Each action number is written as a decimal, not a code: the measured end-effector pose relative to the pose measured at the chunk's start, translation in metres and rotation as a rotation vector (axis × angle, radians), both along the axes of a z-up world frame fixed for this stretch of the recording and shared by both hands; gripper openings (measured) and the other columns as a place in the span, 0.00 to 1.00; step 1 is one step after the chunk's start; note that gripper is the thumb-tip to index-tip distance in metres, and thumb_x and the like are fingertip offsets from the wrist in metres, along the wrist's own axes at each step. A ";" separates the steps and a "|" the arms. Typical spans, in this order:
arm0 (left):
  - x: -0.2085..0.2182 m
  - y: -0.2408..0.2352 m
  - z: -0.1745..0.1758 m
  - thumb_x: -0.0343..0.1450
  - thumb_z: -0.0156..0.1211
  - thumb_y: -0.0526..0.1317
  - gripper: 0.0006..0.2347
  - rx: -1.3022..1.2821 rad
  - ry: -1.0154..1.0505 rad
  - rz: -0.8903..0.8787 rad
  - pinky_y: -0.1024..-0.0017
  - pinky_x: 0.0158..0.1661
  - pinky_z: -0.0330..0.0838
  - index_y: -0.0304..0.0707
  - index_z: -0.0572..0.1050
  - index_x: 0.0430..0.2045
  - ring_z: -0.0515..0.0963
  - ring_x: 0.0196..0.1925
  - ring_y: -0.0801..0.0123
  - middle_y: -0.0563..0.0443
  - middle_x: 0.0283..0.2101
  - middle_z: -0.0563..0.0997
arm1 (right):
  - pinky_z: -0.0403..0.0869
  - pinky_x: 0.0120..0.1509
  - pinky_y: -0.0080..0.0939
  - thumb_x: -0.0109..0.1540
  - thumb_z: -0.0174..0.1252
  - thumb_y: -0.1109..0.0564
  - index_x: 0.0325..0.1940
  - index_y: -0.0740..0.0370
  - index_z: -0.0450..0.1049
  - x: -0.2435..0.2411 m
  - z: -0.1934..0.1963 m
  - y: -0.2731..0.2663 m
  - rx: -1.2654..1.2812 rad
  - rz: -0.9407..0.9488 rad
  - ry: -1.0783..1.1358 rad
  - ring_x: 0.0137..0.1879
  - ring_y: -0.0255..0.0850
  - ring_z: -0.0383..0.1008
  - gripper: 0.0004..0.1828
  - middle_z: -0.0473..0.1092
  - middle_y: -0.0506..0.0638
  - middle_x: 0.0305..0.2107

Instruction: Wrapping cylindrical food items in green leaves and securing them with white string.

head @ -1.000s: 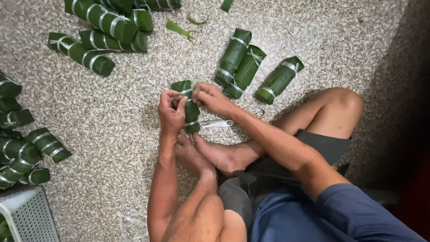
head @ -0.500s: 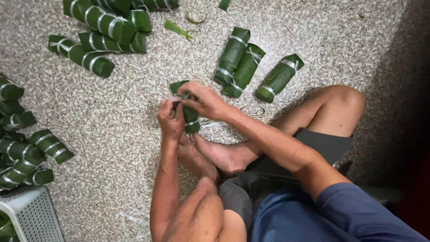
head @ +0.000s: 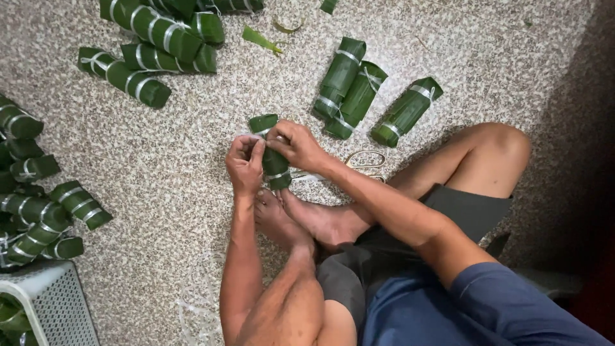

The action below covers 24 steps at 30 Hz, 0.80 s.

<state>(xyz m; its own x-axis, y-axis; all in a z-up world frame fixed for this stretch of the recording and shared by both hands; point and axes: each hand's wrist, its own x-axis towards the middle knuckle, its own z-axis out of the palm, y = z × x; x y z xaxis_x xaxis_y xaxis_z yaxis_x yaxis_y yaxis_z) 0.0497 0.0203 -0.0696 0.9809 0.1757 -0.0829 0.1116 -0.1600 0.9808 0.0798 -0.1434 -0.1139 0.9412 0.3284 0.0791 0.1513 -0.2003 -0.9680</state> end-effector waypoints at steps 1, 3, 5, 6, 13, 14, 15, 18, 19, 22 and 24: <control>0.000 0.002 0.000 0.72 0.67 0.31 0.04 -0.016 0.010 -0.012 0.76 0.32 0.71 0.34 0.77 0.35 0.78 0.28 0.75 0.47 0.28 0.82 | 0.73 0.41 0.47 0.63 0.65 0.57 0.39 0.56 0.75 0.000 0.001 -0.001 0.000 0.005 0.040 0.34 0.49 0.73 0.05 0.66 0.51 0.26; -0.002 0.005 -0.004 0.70 0.69 0.30 0.07 -0.033 0.019 -0.027 0.76 0.33 0.73 0.34 0.76 0.38 0.79 0.29 0.73 0.47 0.30 0.83 | 0.73 0.41 0.46 0.64 0.65 0.57 0.38 0.56 0.75 0.000 -0.005 -0.004 -0.002 0.005 0.079 0.34 0.47 0.73 0.05 0.66 0.51 0.25; -0.008 0.008 -0.013 0.68 0.72 0.28 0.09 0.124 -0.015 -0.067 0.72 0.34 0.76 0.38 0.78 0.36 0.83 0.31 0.67 0.49 0.32 0.84 | 0.72 0.42 0.52 0.64 0.63 0.55 0.38 0.56 0.72 -0.003 -0.018 -0.005 -0.111 0.060 0.073 0.36 0.54 0.74 0.06 0.66 0.53 0.26; -0.007 0.008 -0.017 0.68 0.72 0.28 0.09 0.124 -0.014 -0.065 0.72 0.34 0.76 0.38 0.78 0.36 0.83 0.31 0.67 0.49 0.32 0.84 | 0.72 0.42 0.52 0.64 0.63 0.55 0.38 0.56 0.72 -0.001 -0.014 -0.005 -0.111 0.063 0.074 0.36 0.54 0.74 0.06 0.66 0.53 0.26; -0.006 0.003 -0.031 0.76 0.54 0.28 0.07 0.792 -0.396 -0.305 0.61 0.43 0.70 0.34 0.77 0.46 0.74 0.40 0.55 0.45 0.38 0.75 | 0.73 0.42 0.55 0.66 0.56 0.53 0.36 0.59 0.67 0.010 0.018 -0.011 -0.313 0.164 -0.020 0.39 0.59 0.73 0.10 0.65 0.56 0.28; -0.006 0.002 -0.030 0.76 0.53 0.29 0.07 0.826 -0.386 -0.291 0.63 0.44 0.70 0.34 0.78 0.44 0.73 0.40 0.57 0.47 0.38 0.74 | 0.73 0.42 0.56 0.66 0.56 0.52 0.36 0.59 0.66 0.010 0.019 -0.010 -0.347 0.164 -0.050 0.40 0.59 0.73 0.10 0.65 0.56 0.29; -0.004 -0.001 -0.026 0.76 0.53 0.29 0.07 0.826 -0.387 -0.292 0.63 0.44 0.70 0.34 0.78 0.44 0.73 0.40 0.57 0.47 0.38 0.74 | 0.73 0.42 0.56 0.66 0.56 0.52 0.36 0.59 0.66 0.010 0.017 -0.010 -0.348 0.163 -0.051 0.40 0.59 0.73 0.10 0.65 0.56 0.29; -0.009 -0.005 -0.023 0.78 0.49 0.32 0.06 0.849 -0.300 -0.253 0.65 0.42 0.66 0.37 0.77 0.39 0.69 0.38 0.63 0.51 0.34 0.70 | 0.74 0.42 0.53 0.67 0.56 0.53 0.37 0.58 0.67 0.003 0.012 -0.007 -0.365 0.114 -0.088 0.40 0.56 0.74 0.09 0.65 0.53 0.29; -0.012 -0.003 -0.027 0.78 0.51 0.34 0.05 0.795 -0.264 -0.221 0.62 0.43 0.67 0.38 0.76 0.38 0.71 0.38 0.58 0.51 0.35 0.72 | 0.75 0.43 0.50 0.66 0.57 0.54 0.37 0.57 0.69 0.000 0.011 -0.005 -0.345 0.065 -0.085 0.40 0.53 0.76 0.07 0.66 0.51 0.29; -0.015 -0.004 -0.025 0.78 0.54 0.36 0.04 0.700 -0.215 -0.168 0.58 0.44 0.68 0.39 0.76 0.36 0.74 0.37 0.50 0.49 0.34 0.74 | 0.76 0.44 0.47 0.66 0.58 0.56 0.39 0.56 0.71 -0.009 0.015 -0.001 -0.315 -0.019 -0.125 0.39 0.50 0.77 0.03 0.67 0.50 0.28; -0.015 -0.006 -0.020 0.77 0.55 0.36 0.04 0.661 -0.203 -0.145 0.57 0.43 0.69 0.38 0.76 0.36 0.74 0.36 0.48 0.47 0.33 0.75 | 0.76 0.44 0.47 0.66 0.58 0.57 0.40 0.56 0.72 -0.012 0.019 0.001 -0.305 -0.054 -0.171 0.39 0.51 0.77 0.02 0.67 0.50 0.27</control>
